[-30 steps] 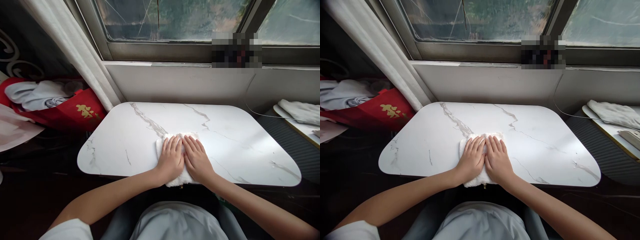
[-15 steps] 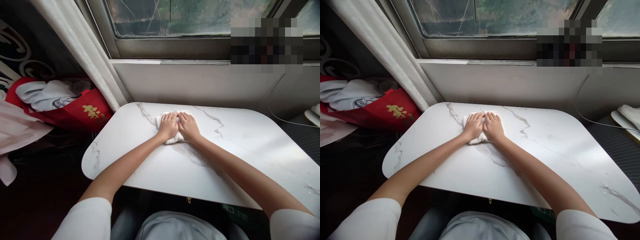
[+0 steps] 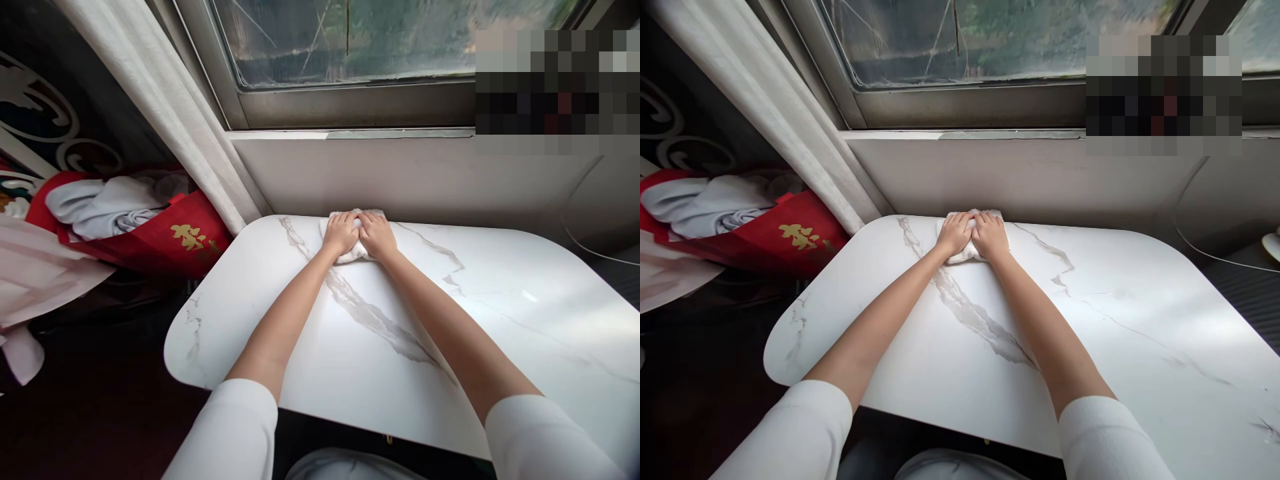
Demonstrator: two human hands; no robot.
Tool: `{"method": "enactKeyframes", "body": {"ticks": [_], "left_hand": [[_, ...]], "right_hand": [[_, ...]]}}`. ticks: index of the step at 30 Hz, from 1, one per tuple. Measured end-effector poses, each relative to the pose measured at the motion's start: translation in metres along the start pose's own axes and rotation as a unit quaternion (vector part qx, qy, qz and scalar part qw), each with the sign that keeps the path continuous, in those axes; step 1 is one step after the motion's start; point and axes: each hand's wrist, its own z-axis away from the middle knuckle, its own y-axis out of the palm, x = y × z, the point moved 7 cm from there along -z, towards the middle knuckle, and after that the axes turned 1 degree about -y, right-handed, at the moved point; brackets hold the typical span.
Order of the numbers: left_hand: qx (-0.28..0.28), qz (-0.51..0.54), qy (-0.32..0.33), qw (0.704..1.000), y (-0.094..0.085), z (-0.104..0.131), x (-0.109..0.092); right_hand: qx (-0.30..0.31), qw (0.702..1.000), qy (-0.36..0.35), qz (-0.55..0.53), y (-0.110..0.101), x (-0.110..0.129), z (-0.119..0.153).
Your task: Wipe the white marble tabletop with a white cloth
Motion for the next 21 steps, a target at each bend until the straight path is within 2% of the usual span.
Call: {"method": "enactKeyframes", "body": {"ticks": [6, 10, 15, 21], "left_hand": [[0.014, -0.013, -0.006, 1.000, -0.001, 0.010, -0.004], [0.019, -0.029, 0.003, 0.999, -0.003, 0.032, -0.014], [0.011, -0.052, 0.039, 0.998, -0.011, 0.082, -0.031], [0.006, -0.048, 0.055, 0.997, -0.029, 0.159, -0.046]], "right_hand": [[0.001, 1.000, 0.003, 0.005, -0.005, 0.004, 0.010], [0.003, 1.000, 0.005, 0.010, -0.013, 0.011, 0.033], [-0.009, 1.000, -0.006, 0.013, -0.028, 0.032, 0.082], [0.017, 1.000, -0.015, 0.020, -0.047, 0.070, 0.149]]}}
